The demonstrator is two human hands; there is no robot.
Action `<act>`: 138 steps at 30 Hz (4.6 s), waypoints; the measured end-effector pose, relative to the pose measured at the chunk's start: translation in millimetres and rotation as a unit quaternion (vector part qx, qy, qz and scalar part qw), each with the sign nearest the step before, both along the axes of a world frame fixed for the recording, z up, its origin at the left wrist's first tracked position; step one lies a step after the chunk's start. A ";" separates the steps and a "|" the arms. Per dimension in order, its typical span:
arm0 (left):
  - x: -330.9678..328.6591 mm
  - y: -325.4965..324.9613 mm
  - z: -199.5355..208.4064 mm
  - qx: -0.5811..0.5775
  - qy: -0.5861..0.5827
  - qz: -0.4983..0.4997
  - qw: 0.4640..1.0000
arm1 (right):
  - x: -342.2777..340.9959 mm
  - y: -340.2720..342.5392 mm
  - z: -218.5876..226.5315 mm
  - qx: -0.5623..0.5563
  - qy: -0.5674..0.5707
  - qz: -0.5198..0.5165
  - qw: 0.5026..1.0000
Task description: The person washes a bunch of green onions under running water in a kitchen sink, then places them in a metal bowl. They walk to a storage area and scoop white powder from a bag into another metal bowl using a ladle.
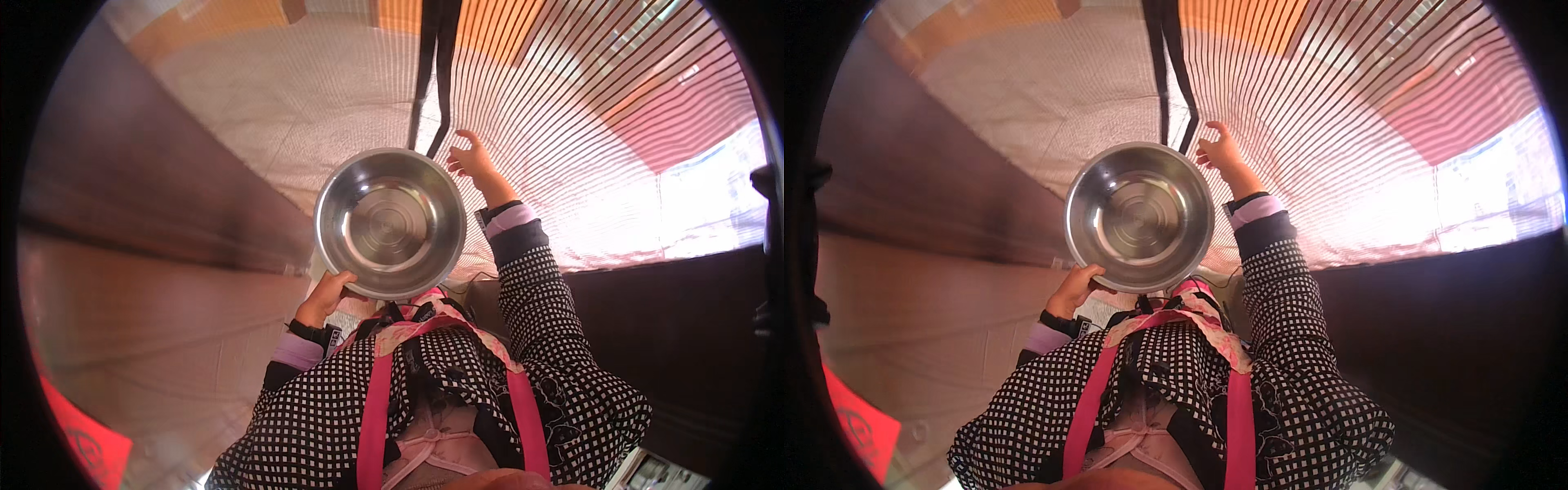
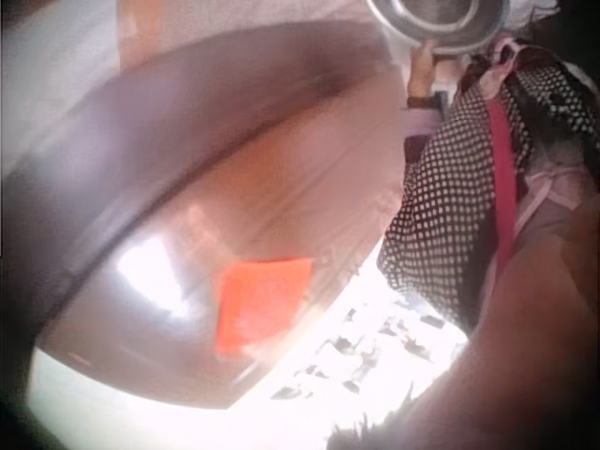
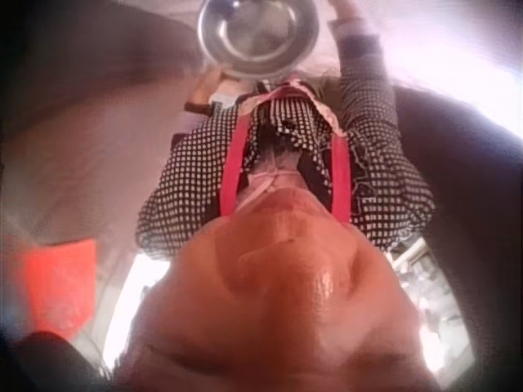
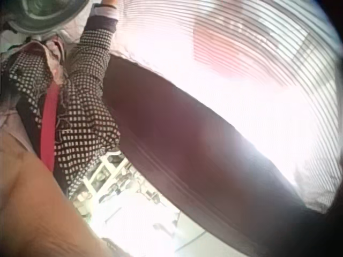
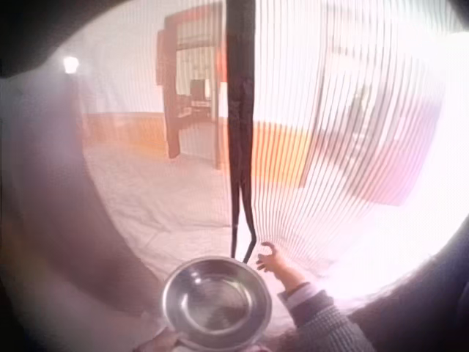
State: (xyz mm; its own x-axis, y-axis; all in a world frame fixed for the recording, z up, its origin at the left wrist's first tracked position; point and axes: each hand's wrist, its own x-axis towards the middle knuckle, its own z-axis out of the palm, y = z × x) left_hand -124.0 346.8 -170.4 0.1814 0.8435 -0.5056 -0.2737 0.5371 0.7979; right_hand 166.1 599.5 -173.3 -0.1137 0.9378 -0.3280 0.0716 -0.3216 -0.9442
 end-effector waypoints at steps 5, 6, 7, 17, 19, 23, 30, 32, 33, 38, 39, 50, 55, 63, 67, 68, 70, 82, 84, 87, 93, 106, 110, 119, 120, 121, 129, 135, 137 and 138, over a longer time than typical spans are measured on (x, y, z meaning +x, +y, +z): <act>61.0 40.5 -13.1 -0.065 0.013 -0.048 0.997 | 89.5 -1.6 -14.0 0.051 -0.005 -0.138 0.989; 73.2 48.4 -17.2 -0.049 -0.011 -0.066 0.997 | 110.3 -5.6 -16.9 0.083 -0.014 -0.183 0.980; 84.4 55.2 -21.4 -0.019 -0.051 -0.090 0.994 | 132.7 -11.9 -18.8 0.110 -0.038 -0.239 0.964; 135.3 88.4 -57.9 -0.041 -0.103 0.099 0.989 | 302.8 -128.5 -47.1 0.305 -0.203 -0.594 0.716; 85.8 74.9 -51.6 0.010 -0.089 0.160 0.983 | 280.1 -150.6 -63.4 0.285 -0.357 -0.526 0.717; -24.1 29.3 -34.4 0.072 -0.122 0.205 0.968 | 232.9 -181.8 -84.0 0.251 -0.277 -0.563 0.737; -203.7 -101.1 -5.1 0.083 -0.044 0.439 0.893 | 132.0 -282.9 -156.1 0.044 -0.277 -0.486 0.828; -232.2 -129.7 -8.3 0.088 -0.053 0.444 0.890 | 112.7 -312.0 -166.4 0.024 -0.279 -0.477 0.833; -243.5 -143.8 -5.9 0.101 -0.051 0.444 0.889 | 104.1 -323.5 -167.8 0.005 -0.258 -0.478 0.840; -248.7 -174.6 43.7 0.109 -0.080 0.400 0.907 | 83.1 -350.6 -130.9 0.008 -0.214 -0.448 0.868; -237.3 -172.3 54.0 0.116 -0.091 0.391 0.909 | 86.8 -353.9 -116.7 -0.011 -0.187 -0.452 0.872; -174.0 -191.0 56.0 0.014 -0.023 0.421 0.907 | 112.1 -354.4 -38.6 -0.069 -0.015 -0.403 0.913; -144.5 -209.5 75.4 0.030 -0.074 0.392 0.916 | 115.2 -341.4 3.1 -0.043 -0.024 -0.409 0.911; -146.3 -233.8 100.2 0.000 -0.082 0.427 0.900 | 48.6 -300.3 27.9 0.006 0.020 -0.257 0.966; -143.7 -238.5 89.8 0.059 -0.056 0.395 0.915 | 31.6 -309.9 16.9 -0.017 0.039 -0.212 0.976; -143.7 -239.7 88.5 0.040 -0.026 0.391 0.919 | 31.3 -319.0 13.6 -0.052 0.014 -0.230 0.972; -150.3 -246.1 93.6 0.046 -0.014 0.404 0.913 | 27.7 -336.2 8.2 -0.025 0.047 -0.222 0.974; -155.1 -236.0 102.4 0.049 -0.052 0.361 0.930 | 73.0 -396.7 -5.8 -0.061 -0.026 -0.302 0.951; -147.2 -230.4 98.8 0.060 -0.057 0.356 0.931 | 86.1 -390.9 -16.3 -0.024 -0.002 -0.294 0.955; -131.3 -226.9 89.7 0.013 -0.036 0.374 0.926 | 101.0 -379.2 -23.8 -0.011 0.006 -0.302 0.953; -121.8 -245.4 68.3 0.005 -0.077 0.380 0.922 | 93.2 -372.1 -2.2 -0.007 -0.032 -0.284 0.958; -185.9 -310.6 107.9 0.041 -0.012 0.369 0.928 | -20.2 -410.0 20.5 -0.035 0.045 -0.195 0.979; -235.3 -357.7 124.3 0.018 -0.010 0.393 0.919 | -52.6 -469.3 21.6 -0.028 0.053 -0.207 0.976; -228.9 -326.0 175.2 0.049 -0.058 0.385 0.920 | -0.3 -489.6 54.7 -0.060 0.023 -0.279 0.958; -231.2 -320.6 173.9 0.035 -0.057 0.392 0.917 | 0.2 -477.4 59.2 -0.069 0.038 -0.258 0.963; -237.8 -313.8 171.4 0.027 -0.039 0.420 0.906 | -5.0 -459.1 63.2 -0.044 0.016 -0.283 0.958; -306.7 -218.5 157.3 0.051 -0.048 0.508 0.859 | -171.3 -204.1 28.7 -0.045 -0.005 -0.130 0.990; -295.4 -244.8 177.5 0.038 -0.042 0.573 0.818 | -243.0 -190.0 58.4 -0.020 0.034 0.035 0.999; -319.7 -224.6 174.8 0.113 -0.049 0.565 0.816 | -292.9 -157.5 78.6 0.033 0.058 0.072 0.995; -340.1 -206.2 172.1 0.155 -0.069 0.551 0.817 | -322.2 -134.8 85.5 0.039 0.036 0.071 0.996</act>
State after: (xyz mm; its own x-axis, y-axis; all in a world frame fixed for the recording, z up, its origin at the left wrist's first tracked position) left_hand -464.1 140.7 1.6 -0.7378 0.6160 -0.2759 -0.5532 -0.3178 0.7700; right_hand -156.0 464.7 -87.8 -0.2684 0.9328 -0.2406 0.0416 -0.2383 -0.9703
